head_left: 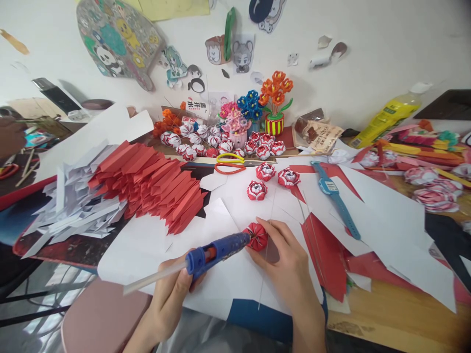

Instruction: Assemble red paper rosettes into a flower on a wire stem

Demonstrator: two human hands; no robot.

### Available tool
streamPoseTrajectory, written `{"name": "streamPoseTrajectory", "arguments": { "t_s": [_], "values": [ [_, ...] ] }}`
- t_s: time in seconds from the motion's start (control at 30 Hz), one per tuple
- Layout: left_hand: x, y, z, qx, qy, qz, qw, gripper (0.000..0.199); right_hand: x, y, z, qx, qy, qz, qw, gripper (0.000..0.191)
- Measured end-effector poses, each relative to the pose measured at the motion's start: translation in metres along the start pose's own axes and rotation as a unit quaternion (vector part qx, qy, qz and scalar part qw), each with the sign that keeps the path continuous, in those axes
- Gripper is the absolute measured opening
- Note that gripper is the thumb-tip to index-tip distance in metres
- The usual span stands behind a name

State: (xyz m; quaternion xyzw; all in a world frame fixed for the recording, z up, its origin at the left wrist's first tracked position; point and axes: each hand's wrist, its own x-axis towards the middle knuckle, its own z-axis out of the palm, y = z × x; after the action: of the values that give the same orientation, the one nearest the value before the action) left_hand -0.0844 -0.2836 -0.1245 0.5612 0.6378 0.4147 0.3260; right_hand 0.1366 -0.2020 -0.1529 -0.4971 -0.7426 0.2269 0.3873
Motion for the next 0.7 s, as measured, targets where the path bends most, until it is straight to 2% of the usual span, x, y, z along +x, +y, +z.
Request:
{"name": "streamPoseTrajectory", "arguments": {
  "t_s": [0.17, 0.4, 0.7],
  "values": [
    [0.0022, 0.006, -0.0004, -0.057, -0.019, -0.025, 0.998, 0.055, 0.0007, -0.0003, 0.0003, -0.003, 0.011, -0.005, 1.0, 0.046],
    [-0.0024, 0.0038, -0.0017, -0.066, -0.015, -0.035, 0.997, 0.055, -0.0012, -0.0006, -0.0004, -0.007, 0.039, -0.007, 0.999, 0.046],
    [-0.0021, 0.0016, 0.0011, -0.084, -0.016, -0.04, 0.996, 0.056, -0.0009, -0.0019, -0.0022, -0.006, 0.013, -0.009, 1.0, 0.046]
  ]
}}
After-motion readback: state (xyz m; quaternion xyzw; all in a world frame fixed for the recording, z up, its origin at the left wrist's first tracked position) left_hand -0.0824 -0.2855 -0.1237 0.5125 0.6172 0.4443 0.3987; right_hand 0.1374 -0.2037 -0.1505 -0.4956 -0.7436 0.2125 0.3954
